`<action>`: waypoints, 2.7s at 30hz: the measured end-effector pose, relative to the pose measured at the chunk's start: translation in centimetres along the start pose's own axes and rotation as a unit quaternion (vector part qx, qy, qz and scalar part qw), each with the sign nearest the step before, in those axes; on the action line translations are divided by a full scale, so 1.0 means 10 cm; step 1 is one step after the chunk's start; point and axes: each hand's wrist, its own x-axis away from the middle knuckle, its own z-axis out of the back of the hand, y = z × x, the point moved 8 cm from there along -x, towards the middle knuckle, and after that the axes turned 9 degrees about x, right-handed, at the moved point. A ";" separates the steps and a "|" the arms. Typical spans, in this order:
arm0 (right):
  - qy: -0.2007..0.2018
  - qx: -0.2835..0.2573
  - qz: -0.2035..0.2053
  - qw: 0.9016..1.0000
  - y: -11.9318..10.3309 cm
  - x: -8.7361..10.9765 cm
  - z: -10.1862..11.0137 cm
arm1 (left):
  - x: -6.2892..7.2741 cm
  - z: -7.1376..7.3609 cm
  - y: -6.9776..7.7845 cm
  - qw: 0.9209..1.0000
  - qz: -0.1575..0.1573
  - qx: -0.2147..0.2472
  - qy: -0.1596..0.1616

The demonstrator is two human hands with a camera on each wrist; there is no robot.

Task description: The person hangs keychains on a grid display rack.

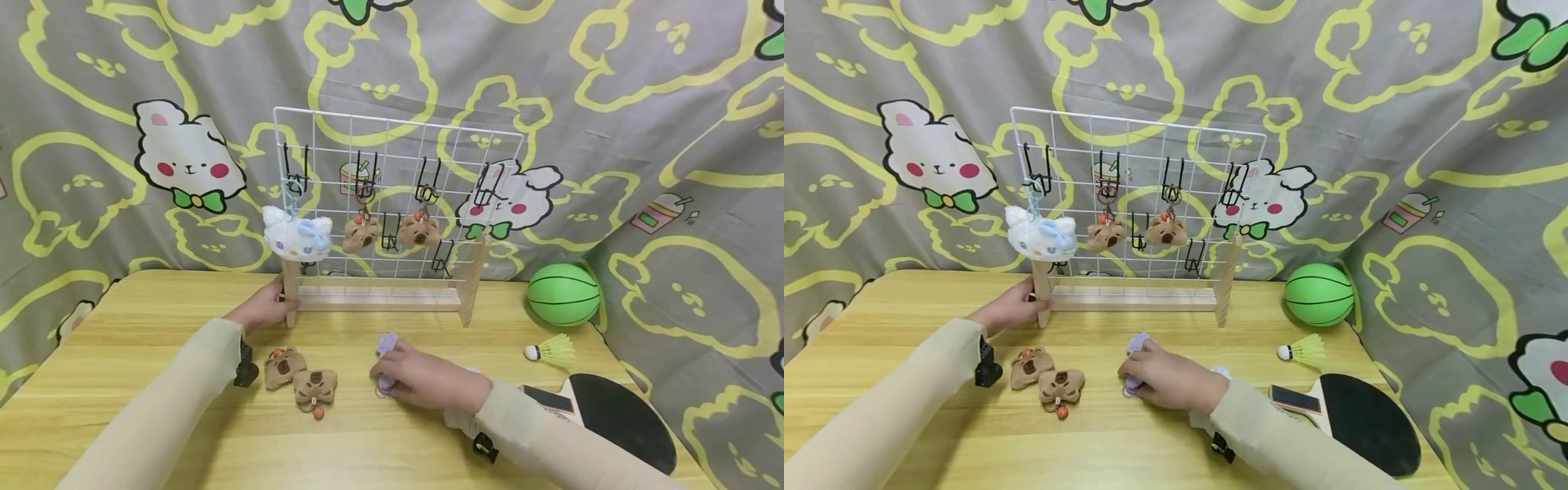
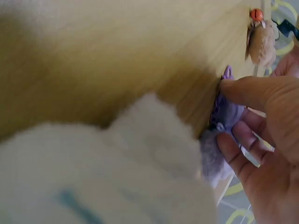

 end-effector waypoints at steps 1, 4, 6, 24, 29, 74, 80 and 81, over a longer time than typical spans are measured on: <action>0.002 0.013 0.003 1.000 -0.02 0.00 0.00 | 0.00 0.00 0.00 1.000 -0.001 -0.001 0.000; 0.009 0.039 0.006 0.999 -0.04 -0.01 -0.01 | -0.01 0.00 0.00 1.000 -0.001 -0.003 0.001; 0.009 0.045 0.001 0.999 -0.05 -0.01 -0.01 | 0.00 0.00 0.00 1.000 0.000 -0.003 0.001; -0.019 0.039 -0.043 0.998 -0.03 0.02 -0.01 | 0.01 -0.01 0.01 1.000 0.005 0.009 -0.005; -0.016 0.044 -0.050 0.998 -0.02 0.02 0.00 | 0.02 -0.01 0.01 1.000 0.008 0.009 -0.004; 0.161 -0.426 -0.149 0.878 0.68 0.35 0.33 | -0.01 -0.01 -0.04 1.000 0.009 0.009 -0.005; 0.211 -0.443 -0.144 0.859 0.70 0.42 0.49 | -0.02 -0.01 -0.04 1.000 0.003 0.008 -0.006; 0.220 -0.445 -0.144 0.856 0.71 0.44 0.52 | -0.02 -0.01 -0.04 1.000 0.003 0.007 -0.006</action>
